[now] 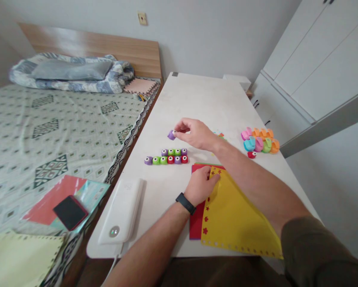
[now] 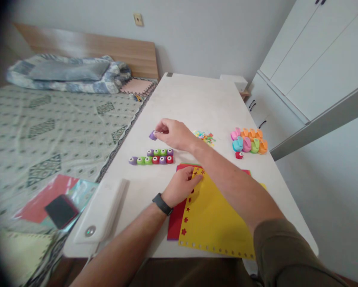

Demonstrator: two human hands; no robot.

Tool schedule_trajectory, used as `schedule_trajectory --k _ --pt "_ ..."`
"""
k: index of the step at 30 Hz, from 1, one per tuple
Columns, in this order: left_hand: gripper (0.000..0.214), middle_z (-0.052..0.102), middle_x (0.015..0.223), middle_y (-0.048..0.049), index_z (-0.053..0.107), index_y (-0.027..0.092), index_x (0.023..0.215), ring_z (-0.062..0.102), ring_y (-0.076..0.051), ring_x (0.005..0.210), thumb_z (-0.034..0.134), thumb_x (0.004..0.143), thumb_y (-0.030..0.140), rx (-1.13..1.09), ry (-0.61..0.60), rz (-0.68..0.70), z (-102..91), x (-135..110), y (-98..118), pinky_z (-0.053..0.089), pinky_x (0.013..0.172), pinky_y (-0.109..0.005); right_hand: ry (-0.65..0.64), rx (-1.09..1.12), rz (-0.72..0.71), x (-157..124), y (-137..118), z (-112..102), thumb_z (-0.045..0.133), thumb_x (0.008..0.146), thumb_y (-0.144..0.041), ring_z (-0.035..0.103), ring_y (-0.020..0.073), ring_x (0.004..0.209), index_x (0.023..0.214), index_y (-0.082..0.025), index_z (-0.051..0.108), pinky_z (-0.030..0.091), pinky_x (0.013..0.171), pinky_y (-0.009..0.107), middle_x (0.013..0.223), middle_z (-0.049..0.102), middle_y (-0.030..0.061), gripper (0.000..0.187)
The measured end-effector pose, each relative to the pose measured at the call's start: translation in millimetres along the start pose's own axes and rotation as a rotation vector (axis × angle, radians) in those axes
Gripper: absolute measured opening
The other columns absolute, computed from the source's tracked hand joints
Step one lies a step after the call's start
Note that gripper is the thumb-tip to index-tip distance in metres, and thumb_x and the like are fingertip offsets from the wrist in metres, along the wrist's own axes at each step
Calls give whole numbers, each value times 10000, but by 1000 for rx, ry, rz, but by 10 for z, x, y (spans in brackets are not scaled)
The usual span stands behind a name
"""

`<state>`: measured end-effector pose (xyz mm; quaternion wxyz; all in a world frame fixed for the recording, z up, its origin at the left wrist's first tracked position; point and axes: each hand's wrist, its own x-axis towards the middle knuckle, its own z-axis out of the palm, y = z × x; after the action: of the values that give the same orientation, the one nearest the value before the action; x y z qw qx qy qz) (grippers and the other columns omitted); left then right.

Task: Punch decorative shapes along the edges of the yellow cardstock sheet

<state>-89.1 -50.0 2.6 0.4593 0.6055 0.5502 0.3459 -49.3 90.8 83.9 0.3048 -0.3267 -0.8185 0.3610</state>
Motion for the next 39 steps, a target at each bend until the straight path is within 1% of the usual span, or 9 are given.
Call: schedule_trajectory --k 2,4,7,10,14,19,23,30,39 --pt "186 718 753 -38 667 175 821 618 -167 630 645 883 349 -36 -6 -9 5 4 -4 448 570 -254 25 106 42 -260 54 -222 727 904 -345 678 172 863 956 -208 660 551 851 357 968 750 41 160" --pt "170 744 816 -48 685 174 885 653 -173 678 625 898 332 -120 -32 -2 12 9 -8 474 595 -256 62 195 107 -546 138 -412 742 900 -388 691 181 872 972 -216 638 568 839 371 978 753 48 214" --pt "192 778 934 -70 705 176 985 705 -194 783 602 918 322 -218 -57 13 20 14 -20 525 655 -270 99 274 197 -961 277 -618 760 889 -417 711 197 909 965 -220 611 577 840 384 993 757 61 259" --pt "220 786 946 -73 714 185 1005 718 -214 813 613 920 361 -192 -38 9 22 16 -32 550 675 -291 87 299 264 -1288 401 -724 772 879 -416 720 204 940 949 -219 597 577 872 397 1020 758 72 273" --pt "201 792 895 -63 736 206 993 725 -228 812 634 906 355 -164 -16 9 14 15 -23 572 694 -314 76 314 338 -1547 528 -762 809 840 -405 721 210 972 967 -213 611 575 913 405 1073 759 90 303" --pt "197 799 883 -60 747 207 976 732 -238 795 671 882 362 -140 25 9 15 17 1 586 686 -328 36 356 391 -1689 606 -749 843 799 -387 716 218 989 1026 -207 640 572 935 416 1094 751 95 354" --pt "226 796 852 -61 750 210 1040 747 -247 843 656 899 360 -164 1 -25 29 20 -5 592 700 -325 11 374 388 -1751 639 -744 839 805 -377 709 214 984 1024 -203 650 568 921 405 1096 745 93 338" --pt "290 800 986 -73 724 187 1120 750 -233 880 616 938 386 -179 -47 -16 37 26 -46 584 715 -315 -23 381 367 -1811 679 -803 812 835 -342 697 204 993 990 -207 636 550 907 377 1158 725 91 271" --pt "274 796 987 -73 718 188 1056 733 -215 824 624 940 419 -134 -25 -14 34 8 -40 549 646 -281 -39 373 372 -1830 660 -795 813 832 -359 698 215 999 951 -209 618 550 904 388 1148 729 96 273"
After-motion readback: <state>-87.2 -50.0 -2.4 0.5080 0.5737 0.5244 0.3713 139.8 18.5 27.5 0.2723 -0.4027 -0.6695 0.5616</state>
